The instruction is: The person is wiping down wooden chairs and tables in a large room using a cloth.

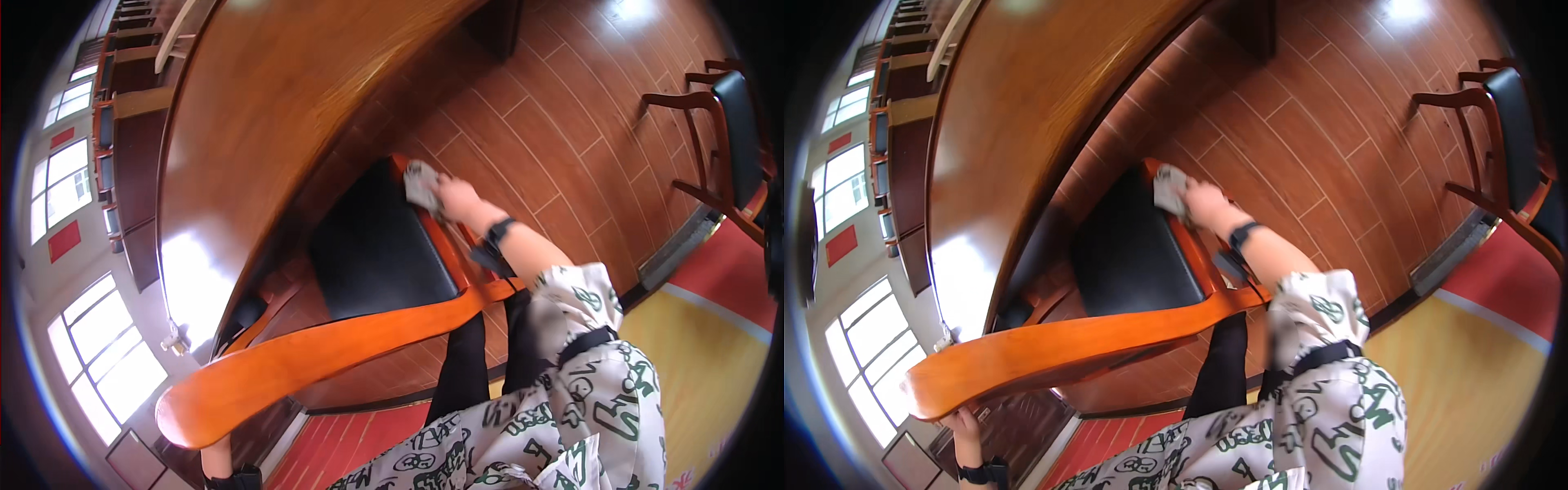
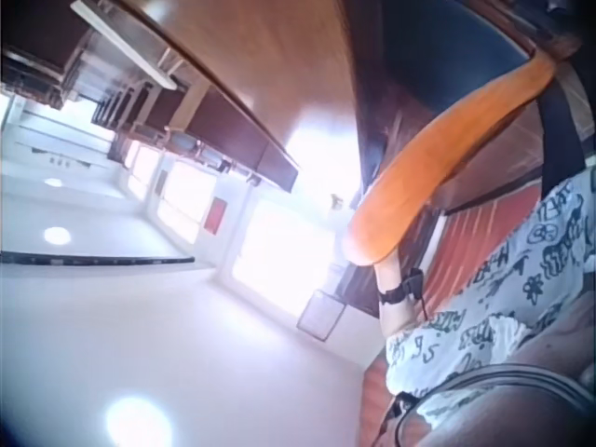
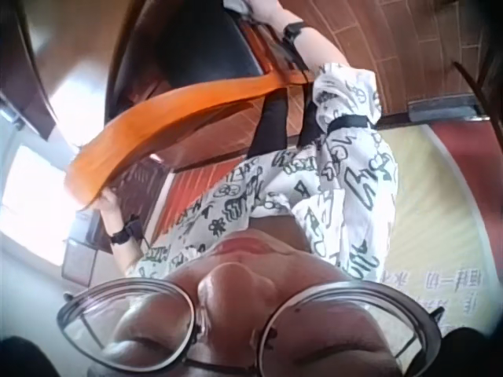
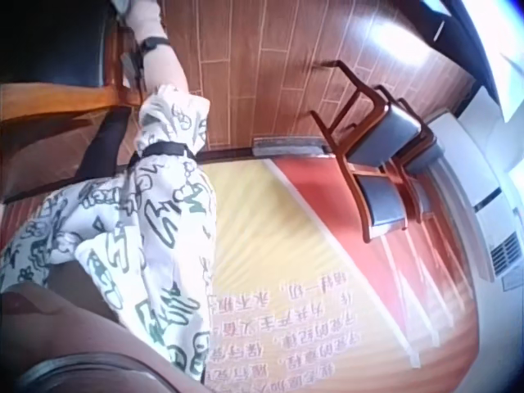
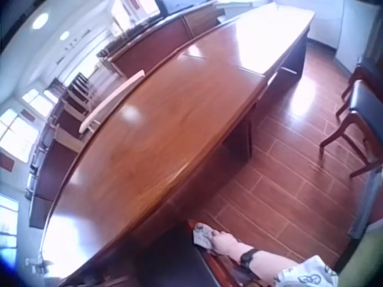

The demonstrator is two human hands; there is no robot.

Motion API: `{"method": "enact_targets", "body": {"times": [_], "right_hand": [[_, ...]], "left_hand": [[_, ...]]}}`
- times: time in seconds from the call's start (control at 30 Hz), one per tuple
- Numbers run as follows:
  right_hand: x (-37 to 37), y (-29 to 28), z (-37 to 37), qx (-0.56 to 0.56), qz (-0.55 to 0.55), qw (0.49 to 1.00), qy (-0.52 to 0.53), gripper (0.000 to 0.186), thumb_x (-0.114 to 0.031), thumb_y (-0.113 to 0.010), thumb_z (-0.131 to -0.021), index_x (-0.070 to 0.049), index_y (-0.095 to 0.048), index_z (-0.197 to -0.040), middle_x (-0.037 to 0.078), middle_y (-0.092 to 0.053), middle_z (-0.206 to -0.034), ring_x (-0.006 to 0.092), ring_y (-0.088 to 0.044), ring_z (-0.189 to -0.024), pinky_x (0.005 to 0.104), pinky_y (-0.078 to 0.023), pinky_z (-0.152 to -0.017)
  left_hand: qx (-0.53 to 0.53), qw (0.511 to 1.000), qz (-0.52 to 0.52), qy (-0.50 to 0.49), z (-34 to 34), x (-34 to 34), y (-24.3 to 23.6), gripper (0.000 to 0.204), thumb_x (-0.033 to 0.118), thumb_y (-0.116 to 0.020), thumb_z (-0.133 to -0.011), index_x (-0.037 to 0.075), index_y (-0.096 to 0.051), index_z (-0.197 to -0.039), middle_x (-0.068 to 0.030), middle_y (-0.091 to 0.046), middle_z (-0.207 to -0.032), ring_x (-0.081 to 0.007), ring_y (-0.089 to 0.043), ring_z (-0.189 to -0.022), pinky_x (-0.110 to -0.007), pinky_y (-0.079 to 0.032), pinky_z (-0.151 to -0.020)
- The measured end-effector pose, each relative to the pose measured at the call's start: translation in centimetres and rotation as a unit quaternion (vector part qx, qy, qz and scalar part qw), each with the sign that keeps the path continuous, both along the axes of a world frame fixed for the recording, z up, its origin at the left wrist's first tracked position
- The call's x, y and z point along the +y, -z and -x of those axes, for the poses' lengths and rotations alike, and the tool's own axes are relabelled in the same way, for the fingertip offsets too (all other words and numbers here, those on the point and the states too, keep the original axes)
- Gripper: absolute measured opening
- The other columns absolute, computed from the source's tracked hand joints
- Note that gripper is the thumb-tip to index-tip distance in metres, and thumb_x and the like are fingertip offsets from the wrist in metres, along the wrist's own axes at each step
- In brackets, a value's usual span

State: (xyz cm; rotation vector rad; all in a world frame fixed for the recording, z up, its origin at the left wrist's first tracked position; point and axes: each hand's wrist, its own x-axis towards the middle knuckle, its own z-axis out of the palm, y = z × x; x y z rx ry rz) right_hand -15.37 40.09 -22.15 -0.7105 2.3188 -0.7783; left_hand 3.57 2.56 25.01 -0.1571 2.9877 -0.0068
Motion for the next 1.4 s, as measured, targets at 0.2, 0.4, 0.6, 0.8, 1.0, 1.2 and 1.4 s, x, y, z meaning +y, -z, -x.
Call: {"method": "enact_targets", "body": {"times": [0.2,0.4,0.6,0.8,1.0,1.2,1.4], "right_hand": [[-0.2,0.2,2.6,-0.206,-0.095,0.974,0.004,0.033,-0.014,-0.058,-0.075,-0.007,-0.061,-0.107,0.019,-0.062,-0.102,0.0343,-0.061,-0.097,0.0409,-0.050,-0.082],[16.6,-2.0,-8.6,-0.140,0.001,0.989,-0.053,0.056,-0.020,-0.067,-0.058,-0.010,-0.060,-0.112,0.019,-0.061,-0.097,0.0370,-0.058,-0.090,0.0433,-0.047,-0.078],[24.7,-21.6,-12.4,-0.178,-0.026,0.972,0.148,0.067,-0.013,-0.069,-0.056,0.000,-0.054,-0.119,0.021,-0.064,-0.105,0.0294,-0.062,-0.103,0.0345,-0.047,-0.089],[13.6,-38.7,-8.5,-0.046,0.163,0.984,-0.048,0.071,-0.018,-0.076,-0.060,-0.005,-0.048,-0.124,0.019,-0.059,-0.111,0.0342,-0.059,-0.103,0.0374,-0.047,-0.087],[-3.7,-47.7,-8.3,0.213,0.365,0.900,-0.111,0.072,-0.016,-0.080,-0.059,-0.011,-0.051,-0.125,0.015,-0.056,-0.112,0.0346,-0.054,-0.102,0.0415,-0.043,-0.089],[-15.2,-50.7,-11.4,0.210,0.330,0.898,-0.201,0.091,-0.021,-0.080,-0.059,-0.009,-0.034,-0.137,0.015,-0.043,-0.134,0.0339,-0.041,-0.121,0.0441,-0.033,-0.100],[-12.3,-51.2,-9.0,0.305,0.048,0.924,-0.225,0.111,-0.039,-0.082,-0.056,-0.011,-0.021,-0.144,0.014,-0.026,-0.147,0.0364,-0.020,-0.137,0.0598,-0.017,-0.104]], "left_hand": [[0.004,1.000,0.006,0.015,-0.4,-0.3,-1.1,0.049,0.024,-0.048,-0.093,-0.008,-0.038,-0.129,-0.0229,-0.049,-0.122,-0.0327,-0.051,-0.110,-0.040,-0.039,-0.093],[0.171,0.985,0.016,0.033,5.9,0.7,1.3,0.039,0.021,-0.059,-0.084,-0.003,-0.052,-0.114,-0.0191,-0.059,-0.097,-0.0357,-0.058,-0.085,-0.039,-0.044,-0.080],[0.192,0.980,-0.031,0.046,8.3,3.3,2.3,0.032,0.023,-0.064,-0.078,0.004,-0.054,-0.101,-0.0147,-0.057,-0.085,-0.0369,-0.056,-0.080,-0.041,-0.045,-0.071],[0.203,0.973,-0.085,0.066,5.3,4.2,1.8,0.053,0.048,-0.049,-0.087,0.007,-0.048,-0.122,-0.0123,-0.059,-0.101,-0.0322,-0.058,-0.091,-0.040,-0.045,-0.076],[0.217,0.895,-0.379,0.091,1.8,4.7,0.7,0.083,0.068,-0.044,-0.080,0.003,-0.036,-0.131,-0.0136,-0.058,-0.117,-0.0311,-0.056,-0.108,-0.040,-0.044,-0.088],[0.191,0.605,-0.773,-0.020,-1.8,6.1,2.8,0.073,0.011,-0.078,-0.070,0.002,-0.040,-0.132,-0.0065,-0.052,-0.126,-0.0175,-0.049,-0.116,-0.034,-0.039,-0.099],[0.313,0.458,-0.818,-0.149,-6.6,7.2,1.6,0.057,0.001,-0.067,-0.079,0.003,-0.042,-0.130,-0.0069,-0.052,-0.125,-0.0192,-0.048,-0.116,-0.034,-0.040,-0.098]]}}
